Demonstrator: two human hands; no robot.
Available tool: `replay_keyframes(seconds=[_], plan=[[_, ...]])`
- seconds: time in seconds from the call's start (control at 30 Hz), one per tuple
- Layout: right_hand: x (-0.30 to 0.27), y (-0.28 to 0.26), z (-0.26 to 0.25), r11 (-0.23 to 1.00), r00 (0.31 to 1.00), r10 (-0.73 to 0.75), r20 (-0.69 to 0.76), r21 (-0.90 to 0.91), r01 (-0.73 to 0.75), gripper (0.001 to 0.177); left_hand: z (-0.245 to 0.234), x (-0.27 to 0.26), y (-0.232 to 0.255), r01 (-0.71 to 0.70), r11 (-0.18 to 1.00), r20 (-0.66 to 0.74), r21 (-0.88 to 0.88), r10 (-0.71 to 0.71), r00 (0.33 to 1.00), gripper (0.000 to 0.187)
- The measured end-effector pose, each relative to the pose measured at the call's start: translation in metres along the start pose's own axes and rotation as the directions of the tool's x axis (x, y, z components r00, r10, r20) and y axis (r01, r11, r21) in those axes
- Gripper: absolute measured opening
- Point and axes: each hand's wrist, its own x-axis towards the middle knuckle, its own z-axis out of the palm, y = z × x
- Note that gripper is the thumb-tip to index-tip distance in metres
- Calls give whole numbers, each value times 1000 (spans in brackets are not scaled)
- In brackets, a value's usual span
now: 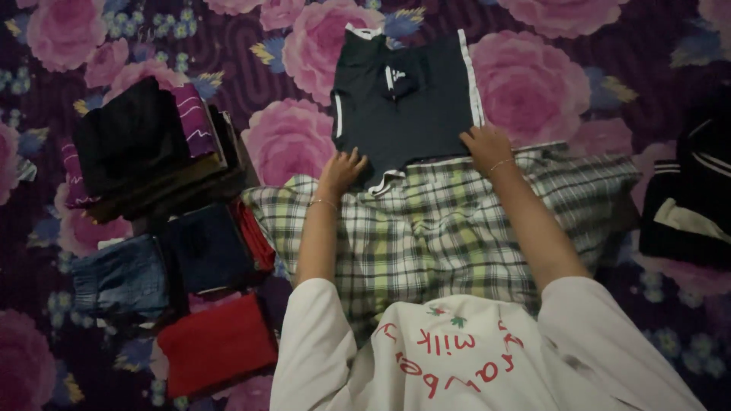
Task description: The recorder is folding several items of clothing on a mattress placed on the floor.
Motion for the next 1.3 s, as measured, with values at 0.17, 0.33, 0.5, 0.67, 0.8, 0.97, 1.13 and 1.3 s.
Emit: replay_keyframes(seconds=[0.17,0.33,0.5,0.67,0.8,0.97,1.13,1.3], plan=[[2,-1,-5,1000,1000,15,-12,15,-15,46,-9,3,2,46,990,-80,134,-35,996,46],[3,-5,-3,999,1000,17,8,-48,-16,48,14,8,1,64,996,-76,69,-58,995,47],[6,-7,-2,995,1000,24,19,-102,-22,48,25,11,-6,41,999,-91,-6,-42,995,53],[5,-1,-9,995,998,63,-3,83,-63,33,27,10,-11,49,990,-62,-129,-57,996,55],[10,21,17,992,998,62,-3,110,-62,36,1,7,-26,45,954,60,-296,-28,998,70],[4,28,-9,993,997,-61,52,104,55,38,4,-12,-33,-2,970,-37,-244,-7,999,65],[-11,30,-34,983,986,-84,147,173,58,30,-45,-34,-27,82,873,91,-481,-43,995,66],[-24,36,-38,956,991,-68,119,290,31,20,-68,-43,-22,133,731,38,-669,-145,989,46]])
